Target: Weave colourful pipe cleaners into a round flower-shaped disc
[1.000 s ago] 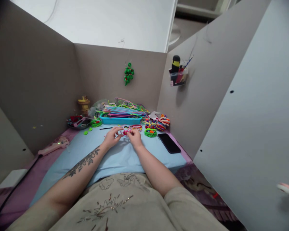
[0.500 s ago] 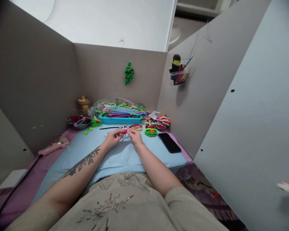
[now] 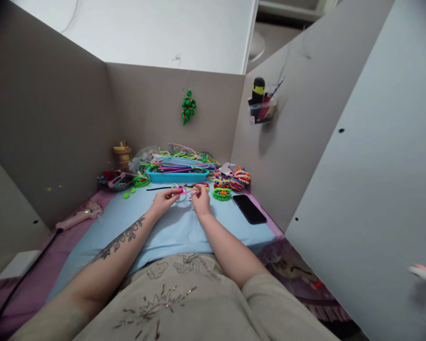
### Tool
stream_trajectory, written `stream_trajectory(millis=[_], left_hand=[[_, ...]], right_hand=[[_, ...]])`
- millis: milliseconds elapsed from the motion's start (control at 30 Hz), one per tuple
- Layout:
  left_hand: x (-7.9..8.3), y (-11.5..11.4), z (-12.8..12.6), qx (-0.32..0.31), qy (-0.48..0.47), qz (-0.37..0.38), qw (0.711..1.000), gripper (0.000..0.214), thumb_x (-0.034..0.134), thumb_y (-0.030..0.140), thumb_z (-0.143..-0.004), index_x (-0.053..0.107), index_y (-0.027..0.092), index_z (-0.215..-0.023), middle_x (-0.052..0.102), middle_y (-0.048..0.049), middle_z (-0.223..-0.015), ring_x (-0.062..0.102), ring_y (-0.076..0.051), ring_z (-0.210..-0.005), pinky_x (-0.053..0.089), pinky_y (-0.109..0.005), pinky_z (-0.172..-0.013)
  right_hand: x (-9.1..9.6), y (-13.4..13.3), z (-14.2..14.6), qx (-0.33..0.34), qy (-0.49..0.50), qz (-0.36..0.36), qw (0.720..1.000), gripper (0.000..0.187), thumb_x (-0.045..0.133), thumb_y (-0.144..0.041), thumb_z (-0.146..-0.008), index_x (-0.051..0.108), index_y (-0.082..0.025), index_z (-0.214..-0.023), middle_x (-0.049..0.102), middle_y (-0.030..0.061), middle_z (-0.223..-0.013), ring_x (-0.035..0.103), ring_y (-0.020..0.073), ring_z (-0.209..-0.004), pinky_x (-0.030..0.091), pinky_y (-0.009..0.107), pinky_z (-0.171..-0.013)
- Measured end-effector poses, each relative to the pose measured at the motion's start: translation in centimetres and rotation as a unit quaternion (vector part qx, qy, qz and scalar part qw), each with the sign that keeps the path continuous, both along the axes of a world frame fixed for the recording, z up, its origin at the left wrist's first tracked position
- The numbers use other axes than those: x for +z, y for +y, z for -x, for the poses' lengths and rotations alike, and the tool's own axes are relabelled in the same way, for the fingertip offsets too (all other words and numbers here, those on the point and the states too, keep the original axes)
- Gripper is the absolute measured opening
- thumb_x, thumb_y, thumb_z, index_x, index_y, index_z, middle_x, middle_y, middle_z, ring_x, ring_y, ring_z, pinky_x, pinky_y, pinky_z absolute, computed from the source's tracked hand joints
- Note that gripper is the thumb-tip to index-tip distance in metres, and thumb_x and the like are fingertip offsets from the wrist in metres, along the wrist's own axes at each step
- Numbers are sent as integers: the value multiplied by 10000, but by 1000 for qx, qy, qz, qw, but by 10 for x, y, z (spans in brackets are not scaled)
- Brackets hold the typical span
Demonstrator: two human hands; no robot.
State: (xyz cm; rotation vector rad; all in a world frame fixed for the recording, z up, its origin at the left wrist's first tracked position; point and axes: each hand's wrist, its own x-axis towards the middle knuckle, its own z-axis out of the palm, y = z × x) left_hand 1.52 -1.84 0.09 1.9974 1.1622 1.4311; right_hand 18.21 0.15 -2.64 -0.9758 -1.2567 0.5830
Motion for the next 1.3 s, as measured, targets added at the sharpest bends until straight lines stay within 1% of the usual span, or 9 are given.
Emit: stream_trajectory(millis=[100, 267, 433, 700, 900, 1067, 1200, 1300], left_hand=[[1, -1, 0, -2, -5, 6, 1000, 242, 625, 281, -739, 729, 168, -926, 732, -74, -860, 594, -155, -624, 450, -263, -581], [1, -1, 1, -10, -10, 16, 1000, 258, 618, 301, -747, 721, 155, -932, 734, -64, -827, 603, -148, -627, 451, -247, -575], [0, 1, 2, -7, -7, 21, 1000, 269, 612, 313, -746, 720, 141, -921, 735, -68, -835, 609, -145, -633, 452, -240, -576], [-8, 11, 5, 20, 27, 27, 999, 243, 607, 275, -739, 731, 158, -912, 736, -69, -863, 626, -163, -686, 467, -253, -613], [-17, 18, 7, 22, 51, 38, 998, 231, 623, 279, -723, 741, 175, -892, 733, -51, -797, 620, -163, -645, 467, -255, -592], [-18, 18, 7, 15, 58, 42, 997, 234, 626, 289, -724, 743, 179, -895, 728, -44, -758, 622, -167, -653, 469, -254, -601], [-17, 18, 6, 12, 55, 40, 998, 245, 621, 307, -732, 743, 175, -898, 731, -46, -771, 617, -168, -652, 467, -258, -602], [-16, 17, 5, 5, 50, 36, 998, 249, 617, 307, -736, 741, 172, -903, 736, -52, -807, 617, -168, -653, 470, -265, -609]], right_hand=[[-1, 2, -2, -28, -14, -8, 999, 317, 539, -228, -683, 552, -209, -999, 509, -22, -695, 500, 159, -660, 438, 295, -687], [-4, 9, -7, -52, -32, -5, 998, 134, 550, -249, -665, 598, -193, -777, 564, 10, -704, 510, 172, -686, 439, 303, -690], [-3, 10, -10, -60, -27, -7, 998, 135, 572, -280, -663, 617, -179, -741, 608, 29, -714, 533, 179, -682, 446, 312, -692], [4, 1, -5, -7, 6, -20, 1000, 165, 581, -320, -708, 634, -187, -790, 643, 27, -739, 569, 171, -682, 467, 300, -684], [6, -3, -2, 45, 45, -20, 998, 189, 617, -352, -704, 629, -191, -802, 647, 25, -749, 571, 156, -668, 482, 292, -667], [7, -2, 1, 104, 96, 15, 990, 210, 642, -365, -669, 613, -183, -771, 629, 6, -660, 583, 142, -601, 501, 286, -608], [7, 0, 1, 120, 144, 49, 981, 219, 648, -365, -640, 598, -184, -751, 618, -8, -636, 585, 129, -584, 499, 269, -586], [8, 2, 0, 127, 170, 80, 974, 206, 660, -344, -606, 592, -186, -719, 604, -20, -597, 565, 116, -547, 473, 244, -540]])
